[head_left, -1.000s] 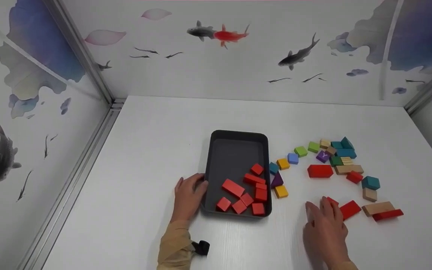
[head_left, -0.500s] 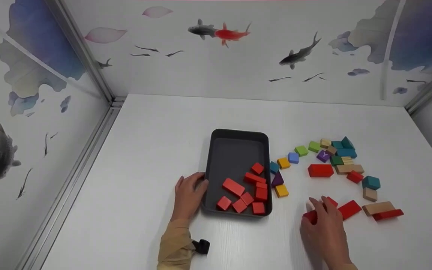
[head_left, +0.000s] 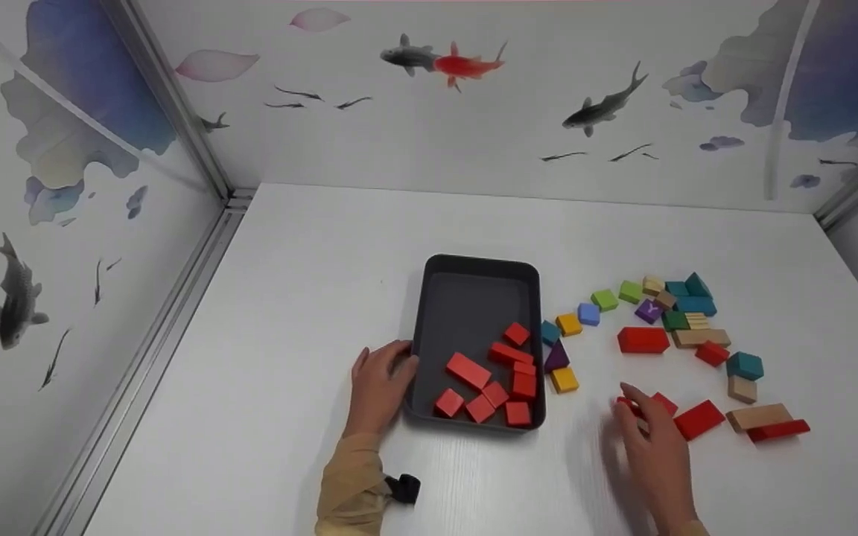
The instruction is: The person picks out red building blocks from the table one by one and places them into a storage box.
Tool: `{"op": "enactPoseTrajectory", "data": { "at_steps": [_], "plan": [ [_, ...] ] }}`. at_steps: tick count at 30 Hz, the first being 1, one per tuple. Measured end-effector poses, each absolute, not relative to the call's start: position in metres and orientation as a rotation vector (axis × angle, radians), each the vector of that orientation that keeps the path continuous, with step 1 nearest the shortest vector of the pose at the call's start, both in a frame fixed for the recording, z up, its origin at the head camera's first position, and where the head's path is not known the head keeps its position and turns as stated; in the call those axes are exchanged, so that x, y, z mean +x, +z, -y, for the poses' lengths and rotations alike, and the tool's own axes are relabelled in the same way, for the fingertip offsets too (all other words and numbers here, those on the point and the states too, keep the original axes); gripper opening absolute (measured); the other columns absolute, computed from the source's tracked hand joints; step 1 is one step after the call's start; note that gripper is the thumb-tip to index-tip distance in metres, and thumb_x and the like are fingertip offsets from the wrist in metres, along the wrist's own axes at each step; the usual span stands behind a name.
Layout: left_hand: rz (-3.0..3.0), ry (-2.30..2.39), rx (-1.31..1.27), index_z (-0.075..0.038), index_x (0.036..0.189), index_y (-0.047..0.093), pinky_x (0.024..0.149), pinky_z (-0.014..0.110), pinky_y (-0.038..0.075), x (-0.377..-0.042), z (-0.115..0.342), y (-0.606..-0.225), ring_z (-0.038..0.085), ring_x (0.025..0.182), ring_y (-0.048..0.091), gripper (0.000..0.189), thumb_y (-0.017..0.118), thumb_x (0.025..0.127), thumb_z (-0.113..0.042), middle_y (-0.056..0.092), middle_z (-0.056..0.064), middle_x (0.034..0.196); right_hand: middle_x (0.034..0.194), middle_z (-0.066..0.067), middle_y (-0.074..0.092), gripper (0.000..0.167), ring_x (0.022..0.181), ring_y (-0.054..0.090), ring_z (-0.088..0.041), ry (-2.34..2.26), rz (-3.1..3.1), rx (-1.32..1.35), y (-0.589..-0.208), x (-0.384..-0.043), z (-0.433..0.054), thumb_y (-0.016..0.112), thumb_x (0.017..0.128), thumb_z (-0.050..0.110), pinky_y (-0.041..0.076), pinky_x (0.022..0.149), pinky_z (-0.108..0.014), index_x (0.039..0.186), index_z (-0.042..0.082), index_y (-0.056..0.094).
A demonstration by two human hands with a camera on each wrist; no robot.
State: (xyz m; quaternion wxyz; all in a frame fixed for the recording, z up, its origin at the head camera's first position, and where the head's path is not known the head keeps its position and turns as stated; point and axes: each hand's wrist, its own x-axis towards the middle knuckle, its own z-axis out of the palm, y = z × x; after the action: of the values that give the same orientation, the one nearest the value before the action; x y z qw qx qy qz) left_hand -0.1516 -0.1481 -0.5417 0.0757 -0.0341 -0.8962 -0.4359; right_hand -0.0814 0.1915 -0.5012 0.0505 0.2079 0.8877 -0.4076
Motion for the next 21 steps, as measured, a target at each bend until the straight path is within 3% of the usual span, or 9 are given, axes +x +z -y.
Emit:
{"op": "enactPoseTrajectory", "data": {
  "at_steps": [4,10,16,21],
  "plan": [
    [2.685,-1.313,-0.102,-0.017,0.117,0.057,0.106,0.035,0.011,-0.151,0.148,-0.540,0.011,0.114,0.046,0.038,0.051,0.087,-0.040,0.057,-0.004,0.116,0.127,-0.011,0.046,0.053,0.112,0.044,-0.028,-1.365,-2.633,0.688,-0.504,-0.084,-0.189,0.048,0.089,0.041,0.036,0.094,-0.045,0.132,0.011,0.040],
    [2.688,-1.319,-0.094,-0.017,0.117,0.057,0.106,0.035,0.011,-0.151,0.147,-0.540,0.011,0.114,0.046,0.037,0.052,0.087,-0.038,0.057,-0.004,0.117,0.131,-0.012,0.041,0.069,0.118,0.040,-0.029,-1.433,-2.562,0.687,-0.508,-0.096,-0.183,0.057,0.081,0.049,0.037,0.094,-0.043,0.135,0.012,0.035],
    [2.711,-1.317,-0.071,-0.017,0.118,0.057,0.106,0.035,0.011,-0.150,0.147,-0.539,0.011,0.115,0.045,0.038,0.051,0.088,-0.039,0.057,-0.004,0.118,0.134,-0.010,0.037,0.072,0.122,0.035,-0.028,-1.450,-2.589,0.628,-0.504,-0.103,-0.168,0.060,0.078,0.048,0.036,0.095,-0.043,0.137,0.016,0.033],
    [2.699,-1.306,-0.080,-0.017,0.118,0.057,0.106,0.036,0.011,-0.150,0.147,-0.539,0.011,0.114,0.046,0.038,0.051,0.088,-0.039,0.057,-0.003,0.117,0.132,-0.005,0.039,0.067,0.121,0.036,-0.023,-1.416,-2.699,0.422,-0.497,-0.108,-0.141,0.063,0.078,0.043,0.038,0.094,-0.042,0.135,0.018,0.035]
  ]
}}
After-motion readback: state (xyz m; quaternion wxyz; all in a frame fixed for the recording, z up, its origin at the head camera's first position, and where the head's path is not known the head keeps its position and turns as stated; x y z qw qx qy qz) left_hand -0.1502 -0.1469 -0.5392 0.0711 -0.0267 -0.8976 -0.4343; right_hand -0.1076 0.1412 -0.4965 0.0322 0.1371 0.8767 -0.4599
